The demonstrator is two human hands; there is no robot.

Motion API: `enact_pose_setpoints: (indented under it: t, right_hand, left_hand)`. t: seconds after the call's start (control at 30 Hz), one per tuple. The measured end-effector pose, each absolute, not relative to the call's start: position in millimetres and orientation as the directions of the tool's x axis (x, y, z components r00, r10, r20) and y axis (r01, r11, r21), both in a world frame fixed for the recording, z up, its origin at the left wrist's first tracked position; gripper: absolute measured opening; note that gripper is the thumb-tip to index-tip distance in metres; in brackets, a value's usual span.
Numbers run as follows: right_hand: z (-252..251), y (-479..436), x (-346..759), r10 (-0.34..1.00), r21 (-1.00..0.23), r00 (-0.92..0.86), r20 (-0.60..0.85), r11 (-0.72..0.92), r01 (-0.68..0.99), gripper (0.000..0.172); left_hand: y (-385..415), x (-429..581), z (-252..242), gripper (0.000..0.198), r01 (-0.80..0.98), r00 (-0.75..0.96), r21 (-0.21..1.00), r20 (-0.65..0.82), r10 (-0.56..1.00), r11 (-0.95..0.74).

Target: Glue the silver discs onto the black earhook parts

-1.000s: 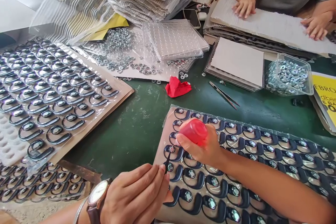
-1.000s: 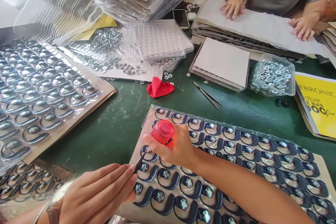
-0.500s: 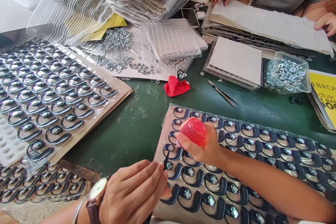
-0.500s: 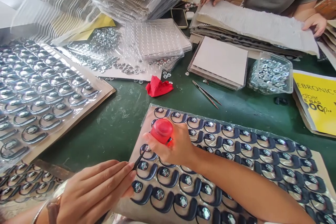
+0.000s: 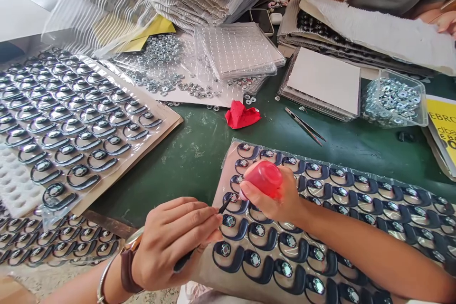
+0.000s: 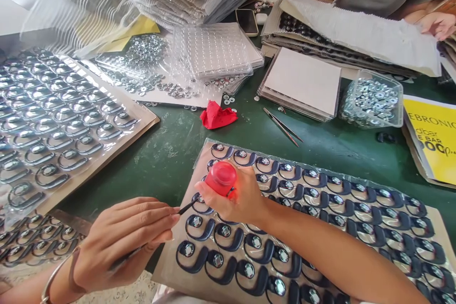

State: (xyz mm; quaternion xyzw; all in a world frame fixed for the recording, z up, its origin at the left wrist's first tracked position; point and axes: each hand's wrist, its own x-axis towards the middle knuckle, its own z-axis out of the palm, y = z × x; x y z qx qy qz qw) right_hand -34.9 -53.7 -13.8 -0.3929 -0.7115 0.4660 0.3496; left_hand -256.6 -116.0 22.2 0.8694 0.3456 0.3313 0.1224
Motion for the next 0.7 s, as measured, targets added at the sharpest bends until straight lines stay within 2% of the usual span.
enact_pose_setpoints:
  t: [0.1,0.23,0.37,0.43,0.53,0.7]
  right_hand:
    - [-14.9,-54.8,-35.4,0.861,-0.936,-0.484,0.156,0.285,0.206,0.015]
    - [-17.0,-54.6,-37.3,0.84,-0.9,-0.47,0.272,0.395,0.186,0.018]
    - [-17.2,-52.7,-39.3,0.756,-0.775,-0.446,0.479,0.603,0.189,0.018]
    - [-15.2,-52.1,-39.6,0.706,-0.71,-0.47,0.53,0.673,0.209,0.022]
    - [-9.1,-51.7,-39.6,0.716,-0.726,-0.511,0.475,0.647,0.232,0.029]
    - [7.3,-52.1,-42.4,0.79,-0.799,-0.569,0.229,0.486,0.355,0.033]
  left_hand:
    - [-112.5,-256.7,20.2,0.016,0.502,0.45,0.538,0.507,0.735,-0.678]
    - [-109.8,-257.0,16.3,0.016,0.478,0.37,0.625,0.494,0.787,-0.617]
    - [-109.1,-258.0,14.2,0.019,0.463,0.343,0.656,0.488,0.803,-0.596]
    - [-109.6,-258.3,14.2,0.02,0.468,0.334,0.663,0.48,0.811,-0.585]
    - [-111.0,-258.5,13.5,0.019,0.472,0.327,0.666,0.476,0.816,-0.578]
    - [-112.6,-256.9,9.9,0.015,0.476,0.301,0.657,0.504,0.81,-0.585]
